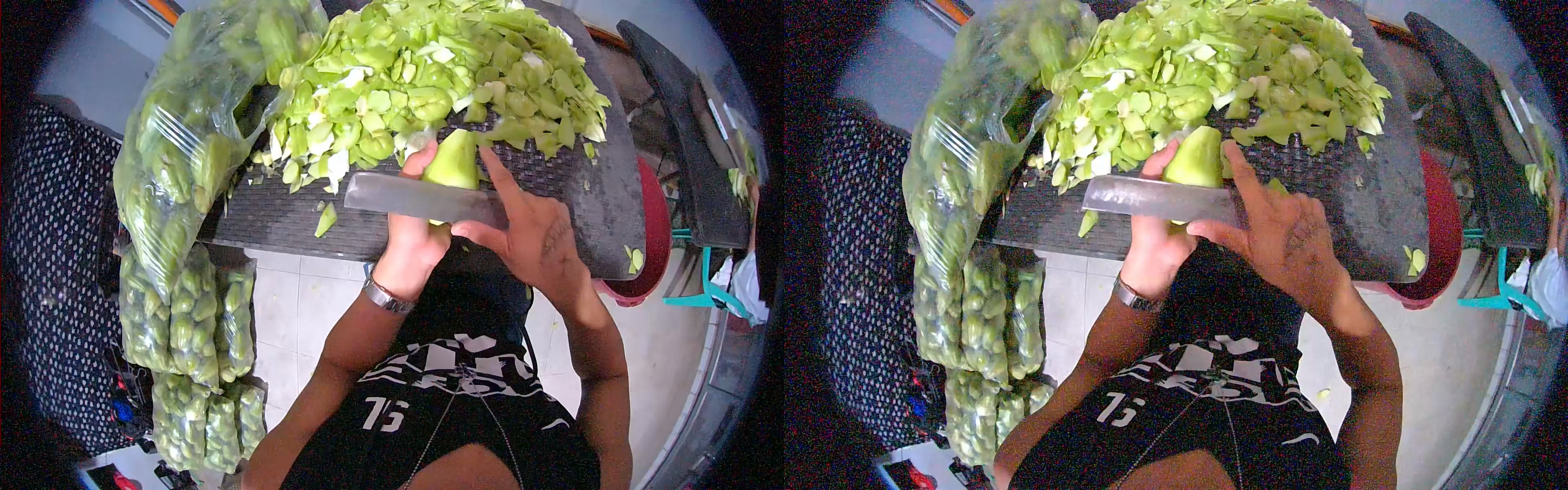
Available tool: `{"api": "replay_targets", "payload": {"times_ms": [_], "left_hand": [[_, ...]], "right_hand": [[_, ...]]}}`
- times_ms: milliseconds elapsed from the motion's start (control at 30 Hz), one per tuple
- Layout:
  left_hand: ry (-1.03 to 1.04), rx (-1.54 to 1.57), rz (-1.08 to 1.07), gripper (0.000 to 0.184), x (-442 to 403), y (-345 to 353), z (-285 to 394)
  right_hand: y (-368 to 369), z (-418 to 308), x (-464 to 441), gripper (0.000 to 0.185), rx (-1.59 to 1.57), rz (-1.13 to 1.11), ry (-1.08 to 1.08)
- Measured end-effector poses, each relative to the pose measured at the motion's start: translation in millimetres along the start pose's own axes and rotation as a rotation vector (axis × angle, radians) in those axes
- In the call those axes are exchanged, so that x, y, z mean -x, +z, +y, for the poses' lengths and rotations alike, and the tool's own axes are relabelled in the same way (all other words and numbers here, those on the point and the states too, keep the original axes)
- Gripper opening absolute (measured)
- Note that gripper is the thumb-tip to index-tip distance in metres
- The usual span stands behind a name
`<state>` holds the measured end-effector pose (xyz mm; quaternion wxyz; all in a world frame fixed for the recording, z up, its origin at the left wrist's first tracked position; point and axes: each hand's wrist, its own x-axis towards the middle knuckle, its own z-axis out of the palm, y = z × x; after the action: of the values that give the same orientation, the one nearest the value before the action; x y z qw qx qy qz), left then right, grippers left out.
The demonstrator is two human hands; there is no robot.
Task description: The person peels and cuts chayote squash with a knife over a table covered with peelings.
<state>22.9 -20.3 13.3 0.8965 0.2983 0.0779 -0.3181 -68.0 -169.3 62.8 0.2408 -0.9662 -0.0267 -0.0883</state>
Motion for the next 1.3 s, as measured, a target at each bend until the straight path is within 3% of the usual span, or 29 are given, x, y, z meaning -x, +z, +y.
{"api": "replay_targets", "payload": {"times_ms": [167, 267, 300, 333, 400, 467, 567, 667, 767, 900, 1033, 1167, 1267, 1300], "left_hand": [[0.109, -0.064, 0.064, 0.046, 4, 4, -3], [0.073, -0.125, -0.020, 0.048, 11, -5, 3], [0.042, -0.141, -0.076, 0.048, 13, -6, 6], [0.037, -0.140, -0.053, 0.047, 17, 0, 7], [0.022, -0.135, 0.000, 0.045, 30, 14, 10], [0.016, -0.100, 0.022, 0.048, 26, 9, 11], [0.063, -0.015, 0.108, 0.049, 13, 8, 9], [0.105, -0.017, 0.096, 0.046, 7, 8, 7], [0.079, -0.078, 0.037, 0.044, 8, 5, 7], [0.028, -0.060, -0.044, 0.043, 6, 2, 7], [-0.007, 0.020, 0.001, 0.041, 9, 4, 7], [-0.004, 0.015, -0.012, 0.041, 10, 0, 13], [0.036, -0.017, 0.012, 0.042, 7, -2, 13], [0.031, -0.014, 0.016, 0.042, 8, 0, 13]], "right_hand": [[7, 12, -9, 0.091, -0.035, 0.085, -0.073], [-11, 29, -18, 0.081, -0.120, -0.028, 0.093], [-6, 41, -22, 0.072, -0.123, 0.026, 0.085], [8, 76, -31, 0.070, -0.029, 0.187, -0.074], [11, 116, -38, 0.070, -0.160, 0.201, 0.065], [-12, 119, -45, 0.073, -0.595, -0.105, 0.633], [-30, 91, -42, 0.080, -0.891, -0.212, 0.808], [-27, 81, -31, 0.083, -1.070, -0.346, 0.698], [-8, 77, -23, 0.089, -1.792, -0.759, 0.502], [5, 62, -19, 0.082, -2.189, -0.716, 0.418], [-1, 76, -20, 0.066, -2.640, -0.355, 0.252], [-3, 89, -18, 0.066, -2.635, -0.478, 0.407], [-12, 95, -19, 0.068, -2.315, -0.454, -0.042], [-15, 92, -18, 0.074, -2.260, -0.564, 0.200]]}}
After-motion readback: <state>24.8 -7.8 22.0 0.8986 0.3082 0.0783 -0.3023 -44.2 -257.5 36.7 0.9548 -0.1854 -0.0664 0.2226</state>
